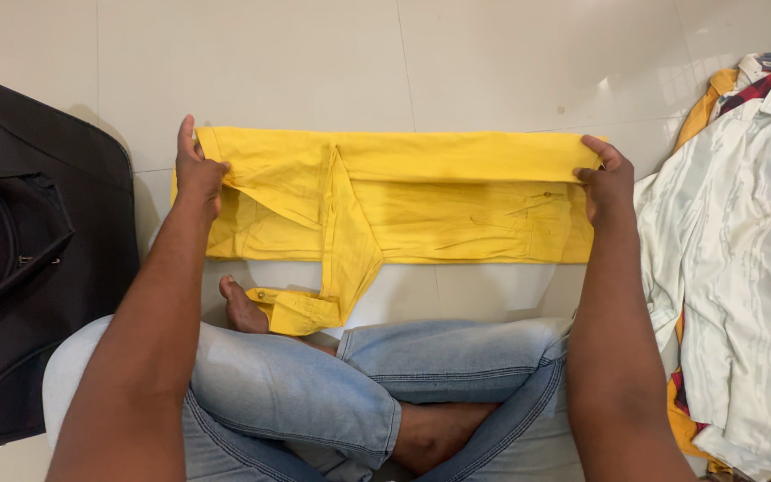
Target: The person flattens and neatly folds a yellow shirt by hand on the floor, then places the folded shirt inside a black backpack.
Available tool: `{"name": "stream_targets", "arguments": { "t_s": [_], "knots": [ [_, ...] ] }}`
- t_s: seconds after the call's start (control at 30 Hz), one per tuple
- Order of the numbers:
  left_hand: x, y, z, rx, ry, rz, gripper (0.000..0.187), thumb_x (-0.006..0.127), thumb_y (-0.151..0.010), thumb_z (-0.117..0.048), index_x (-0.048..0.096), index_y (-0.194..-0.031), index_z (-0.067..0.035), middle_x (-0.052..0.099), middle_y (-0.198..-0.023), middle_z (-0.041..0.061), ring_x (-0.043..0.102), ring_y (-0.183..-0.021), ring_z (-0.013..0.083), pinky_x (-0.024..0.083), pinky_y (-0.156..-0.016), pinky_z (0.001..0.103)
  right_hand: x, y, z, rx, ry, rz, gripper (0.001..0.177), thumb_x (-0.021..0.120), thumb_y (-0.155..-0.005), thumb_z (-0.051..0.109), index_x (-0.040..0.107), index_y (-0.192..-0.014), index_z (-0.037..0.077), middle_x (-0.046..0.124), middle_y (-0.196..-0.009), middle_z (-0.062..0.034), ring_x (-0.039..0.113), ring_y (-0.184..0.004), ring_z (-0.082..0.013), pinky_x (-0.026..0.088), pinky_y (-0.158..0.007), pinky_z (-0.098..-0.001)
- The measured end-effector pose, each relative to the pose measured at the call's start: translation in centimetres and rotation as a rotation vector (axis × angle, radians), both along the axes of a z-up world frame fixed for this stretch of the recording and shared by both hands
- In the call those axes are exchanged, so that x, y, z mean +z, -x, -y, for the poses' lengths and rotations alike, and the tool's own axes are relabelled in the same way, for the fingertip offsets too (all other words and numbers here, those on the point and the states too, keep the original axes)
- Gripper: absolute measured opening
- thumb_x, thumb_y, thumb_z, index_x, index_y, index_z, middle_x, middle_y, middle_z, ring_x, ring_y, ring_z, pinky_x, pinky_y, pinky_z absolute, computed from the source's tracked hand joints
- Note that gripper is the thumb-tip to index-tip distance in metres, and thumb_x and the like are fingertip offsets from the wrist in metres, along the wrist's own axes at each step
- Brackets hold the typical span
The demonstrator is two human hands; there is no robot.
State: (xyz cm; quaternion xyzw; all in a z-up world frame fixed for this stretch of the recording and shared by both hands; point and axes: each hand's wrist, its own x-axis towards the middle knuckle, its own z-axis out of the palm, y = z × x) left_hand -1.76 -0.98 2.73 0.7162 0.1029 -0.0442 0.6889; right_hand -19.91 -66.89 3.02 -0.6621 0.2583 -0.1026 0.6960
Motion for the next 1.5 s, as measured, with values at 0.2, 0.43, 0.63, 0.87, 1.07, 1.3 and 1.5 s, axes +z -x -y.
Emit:
{"name": "stream_targets", "arguments": {
  "t_s": [0.2, 0.43, 0.63, 0.87, 1.07, 1.3, 1.5],
  "knots": [
    [-0.2, 0.2, -0.1, 0.058, -0.086, 0.002, 0.084, 0.049, -0.091, 0.020, 0.023, -0.161, -0.018, 0.047, -0.159, 0.016, 0.059, -0.132, 0.0218, 0.053, -0.100, 0.032, -0.1, 0.2, -0.1, -0.017, 0.118, -0.215, 0.062, 0.063, -0.083, -0.017, 0.061, -0.141, 0.003, 0.064, -0.126, -0.0136, 0.067, -0.098, -0.0210, 0.056, -0.081, -0.0315],
    [4.8, 3.6, 2.9, 0.118, -1.210, 0.203, 0.047, 0.067, -0.103, -0.008, 0.049, -0.147, -0.007, 0.056, -0.147, 0.017, 0.050, -0.135, 0.0346, 0.045, -0.110, 0.045, 0.2, 0.0, -2.7, -0.116, 1.405, -0.260, 0.045, 0.080, -0.082, 0.008, 0.066, -0.124, 0.003, 0.060, -0.129, -0.0259, 0.055, -0.118, -0.0440, 0.048, -0.094, -0.0504],
    [3.3, 5.1, 9.3, -0.355, -1.331, 0.460, 0.061, 0.048, -0.108, -0.047, 0.040, -0.158, -0.012, 0.035, -0.165, 0.016, 0.031, -0.151, 0.0391, 0.026, -0.119, 0.060, -1.3, -4.5, -13.5, 0.287, 1.337, 0.299, 0.046, 0.069, -0.101, 0.021, 0.058, -0.141, 0.000, 0.056, -0.149, -0.0210, 0.049, -0.143, -0.0372, 0.037, -0.120, -0.0489],
    [0.7, 7.0, 10.8, -0.547, -1.363, 0.340, 0.076, 0.044, -0.098, -0.054, 0.019, -0.165, -0.028, 0.008, -0.173, 0.008, 0.000, -0.156, 0.0454, 0.006, -0.113, 0.079, -3.9, -5.9, -22.0, 0.665, 1.360, 0.086, 0.069, 0.043, -0.108, 0.051, 0.026, -0.163, 0.015, 0.023, -0.171, -0.0075, 0.022, -0.157, -0.0270, 0.018, -0.123, -0.0592],
    [0.1, 6.7, 10.5, -0.572, -1.356, 0.338, 0.076, 0.044, -0.098, -0.054, 0.017, -0.165, -0.030, 0.002, -0.174, 0.007, -0.004, -0.156, 0.0454, 0.004, -0.110, 0.083, -5.4, -5.2, -5.7, 0.339, 1.314, -0.370, 0.084, 0.036, -0.103, 0.063, 0.013, -0.166, 0.013, 0.009, -0.175, -0.0078, 0.008, -0.161, -0.0225, 0.009, -0.124, -0.0618],
    [1.5, 5.5, 9.4, -0.564, -1.371, 0.130, 0.082, 0.033, -0.099, -0.070, 0.012, -0.166, -0.028, 0.002, -0.173, 0.008, -0.002, -0.156, 0.0408, 0.005, -0.119, 0.074, -3.2, -4.2, -3.9, 0.241, 1.264, -0.459, 0.084, 0.032, -0.104, 0.064, 0.014, -0.166, 0.009, 0.009, -0.174, -0.0128, 0.007, -0.161, -0.0260, 0.005, -0.125, -0.0612],
    [0.7, 2.5, 3.7, -0.384, -1.367, 0.124, 0.090, 0.028, -0.099, -0.071, 0.011, -0.166, -0.014, 0.003, -0.173, 0.007, -0.004, -0.159, 0.0356, 0.002, -0.122, 0.068, -2.8, -3.9, -4.2, 0.225, 1.235, -0.429, 0.085, 0.034, -0.102, 0.063, 0.015, -0.165, 0.009, 0.011, -0.174, -0.0124, 0.007, -0.160, -0.0255, 0.005, -0.125, -0.0608]
  ]
}}
